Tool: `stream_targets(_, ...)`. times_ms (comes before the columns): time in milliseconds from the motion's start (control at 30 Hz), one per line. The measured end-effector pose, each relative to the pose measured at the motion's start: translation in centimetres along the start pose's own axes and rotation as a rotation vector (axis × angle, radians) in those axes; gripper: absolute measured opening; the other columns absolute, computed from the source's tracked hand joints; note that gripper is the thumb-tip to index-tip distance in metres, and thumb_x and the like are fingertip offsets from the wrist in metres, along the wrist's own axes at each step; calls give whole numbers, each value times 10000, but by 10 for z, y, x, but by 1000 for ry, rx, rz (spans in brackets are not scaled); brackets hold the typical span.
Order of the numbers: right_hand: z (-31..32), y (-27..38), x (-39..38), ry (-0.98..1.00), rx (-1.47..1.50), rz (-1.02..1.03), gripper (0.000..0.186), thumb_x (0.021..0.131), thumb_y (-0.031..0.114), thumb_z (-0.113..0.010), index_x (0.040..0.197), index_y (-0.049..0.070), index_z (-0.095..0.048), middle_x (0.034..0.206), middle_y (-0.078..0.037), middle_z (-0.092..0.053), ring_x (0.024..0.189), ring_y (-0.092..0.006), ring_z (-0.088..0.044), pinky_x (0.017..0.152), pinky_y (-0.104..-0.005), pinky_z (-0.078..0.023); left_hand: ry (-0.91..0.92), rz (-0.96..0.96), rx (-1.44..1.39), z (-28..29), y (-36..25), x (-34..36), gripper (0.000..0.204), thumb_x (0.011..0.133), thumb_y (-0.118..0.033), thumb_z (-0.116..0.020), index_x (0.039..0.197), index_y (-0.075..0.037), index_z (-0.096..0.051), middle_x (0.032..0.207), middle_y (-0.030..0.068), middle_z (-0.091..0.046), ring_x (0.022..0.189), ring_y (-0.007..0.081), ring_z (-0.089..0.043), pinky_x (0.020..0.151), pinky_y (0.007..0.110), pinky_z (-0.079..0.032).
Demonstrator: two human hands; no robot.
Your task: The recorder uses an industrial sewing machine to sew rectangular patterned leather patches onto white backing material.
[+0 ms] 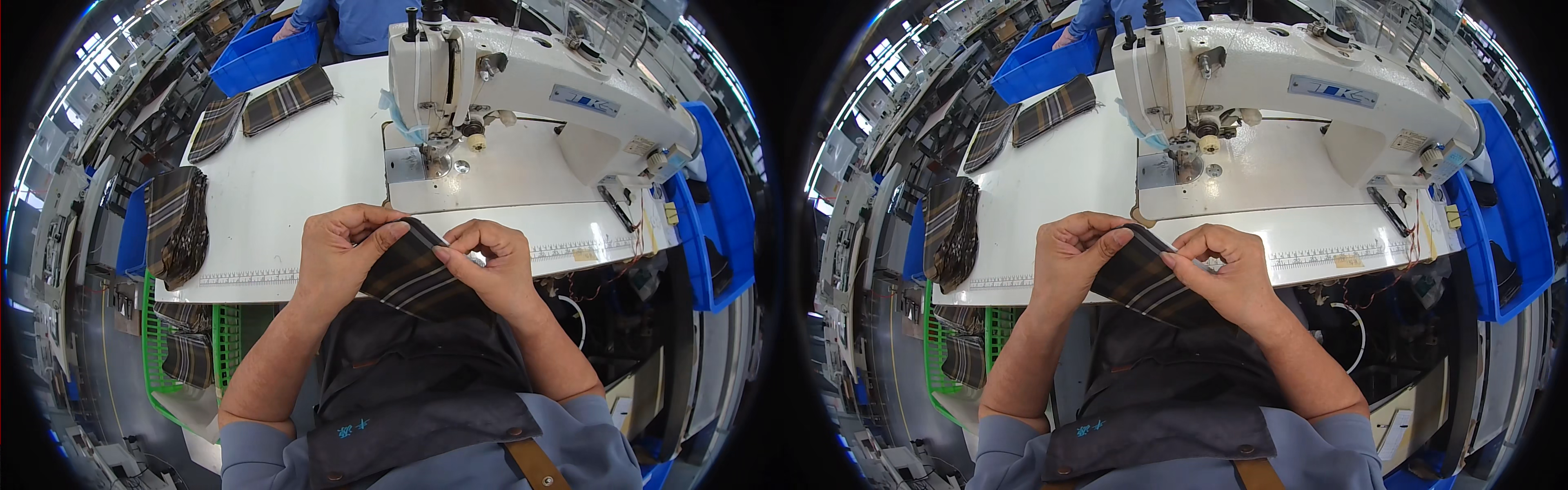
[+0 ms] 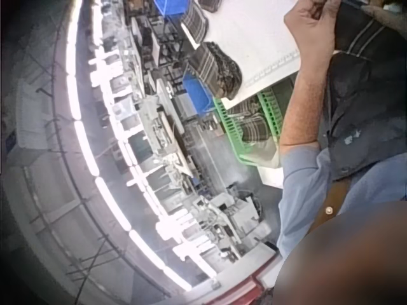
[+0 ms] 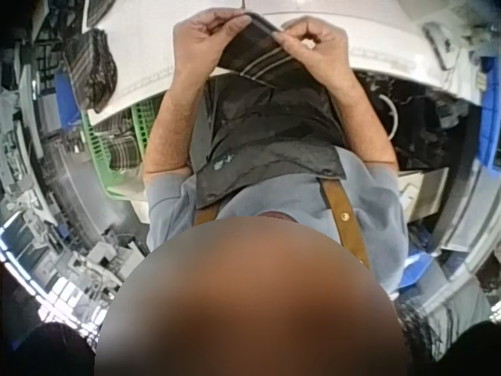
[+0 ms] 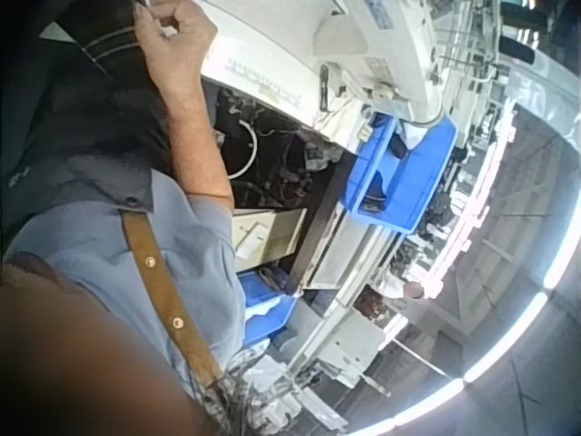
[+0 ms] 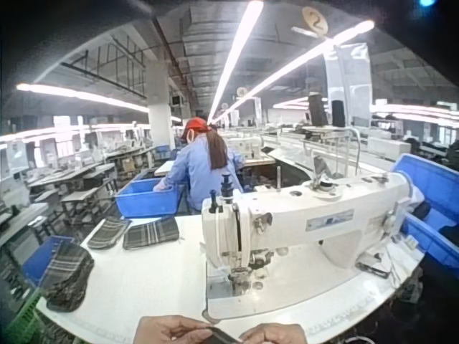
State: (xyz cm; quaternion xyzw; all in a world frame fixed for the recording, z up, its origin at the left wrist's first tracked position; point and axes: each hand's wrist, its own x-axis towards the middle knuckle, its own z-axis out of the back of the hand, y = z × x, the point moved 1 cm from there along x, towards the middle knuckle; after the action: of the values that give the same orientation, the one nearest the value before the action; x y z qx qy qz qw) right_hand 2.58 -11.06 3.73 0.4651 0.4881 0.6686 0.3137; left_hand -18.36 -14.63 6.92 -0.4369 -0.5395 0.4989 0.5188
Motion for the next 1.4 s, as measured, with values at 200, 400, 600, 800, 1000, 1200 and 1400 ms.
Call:
stream_targets(200,-3,-15,3,-18,49,-1,160,855,80,-791,841,-3,-655,843,-49,-697,719,-64,-591,667,-237,-497,34,77,-43,3,7,15,187,895,-78,-781,1010,59,-726,902,85,-753,795,84,-680,752,217,-552)
stream_targets(400,7,-16,21,194,-253,-27,174,902,131,-743,1023,31,-667,773,-54,-660,650,-115,-607,595,-260,-497,145,194,112,7,29,54,174,897,-101,-773,992,39,-734,852,58,-742,737,61,-646,678,219,-519)
stream_targets(600,24,-23,53,336,-460,268,244,833,46,-696,1075,30,-725,827,-104,-684,733,-246,-675,684,-373,-557,203,217,337,9,62,106,193,869,-125,-794,953,44,-754,801,53,-741,685,77,-637,646,234,-513)
stream_targets(800,31,-55,88,370,-853,669,240,769,84,-706,1002,87,-761,848,-66,-667,852,-256,-660,734,-384,-552,69,-85,827,-7,66,140,206,781,-168,-849,895,-6,-796,804,78,-769,716,135,-719,710,266,-574)
stream_targets(1000,32,-62,88,236,-979,595,234,764,150,-674,974,140,-778,1002,6,-723,889,-210,-657,735,-355,-555,93,-41,749,-4,67,156,216,724,-193,-848,849,-26,-790,804,89,-764,773,209,-742,754,329,-591)
stream_targets(1200,33,-64,91,205,-1043,621,215,746,132,-727,957,138,-770,1036,-2,-741,837,-208,-676,669,-343,-554,122,-112,814,-6,70,170,320,709,-226,-850,963,-49,-768,889,120,-763,868,282,-738,813,349,-588)
stream_targets(1400,29,-62,89,199,-1014,564,221,791,133,-636,965,119,-771,1022,-20,-738,893,-223,-678,751,-362,-553,157,-273,753,4,87,183,414,716,-275,-844,1072,-86,-749,1025,145,-747,987,316,-709,871,385,-572)
